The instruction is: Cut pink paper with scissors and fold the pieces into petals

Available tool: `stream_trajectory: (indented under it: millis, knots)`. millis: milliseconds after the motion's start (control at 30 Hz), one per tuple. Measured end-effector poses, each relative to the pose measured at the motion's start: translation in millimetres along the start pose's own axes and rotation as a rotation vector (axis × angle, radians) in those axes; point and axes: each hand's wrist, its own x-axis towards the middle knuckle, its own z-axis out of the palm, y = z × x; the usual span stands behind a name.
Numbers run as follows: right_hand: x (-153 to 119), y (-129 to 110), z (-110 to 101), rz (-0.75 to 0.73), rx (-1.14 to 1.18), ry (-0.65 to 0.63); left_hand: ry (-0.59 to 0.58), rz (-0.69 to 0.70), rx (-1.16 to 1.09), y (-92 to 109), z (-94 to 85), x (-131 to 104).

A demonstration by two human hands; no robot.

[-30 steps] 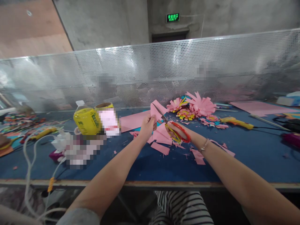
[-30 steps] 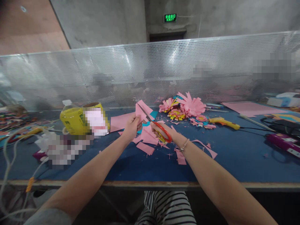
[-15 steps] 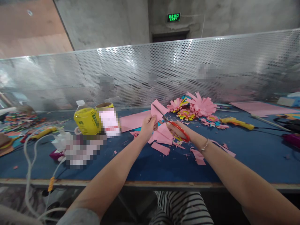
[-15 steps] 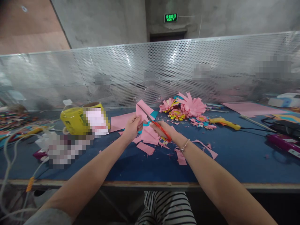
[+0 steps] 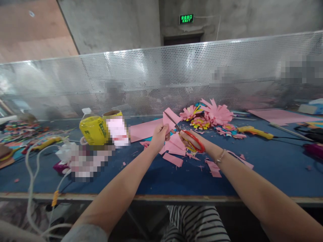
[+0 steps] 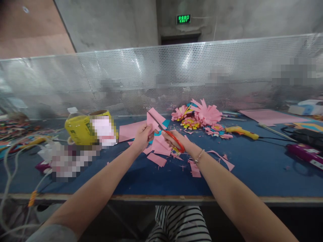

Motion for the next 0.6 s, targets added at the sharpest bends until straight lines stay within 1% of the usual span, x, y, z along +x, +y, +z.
stream_trajectory:
  millis: [100, 267, 433, 600]
  knots:
    - [0, -2, -1, 0.008, 0.052, -0.052, -0.015, -0.022, -0.007, 1, 0.5, -1]
    - [-4, -9, 1, 0.028, 0.074, -0.074, -0.027, -0.043, -0.03, 1, 0.5, -1]
    - [-4, -11, 2, 0.023, 0.067, -0.058, -0.056, -0.059, 0.011, 3, 2.3, -1]
    - [-1, -6, 0, -0.007, -0.056, -0.008, -0.062, -0.067, 0.021, 4, 2.4, -1]
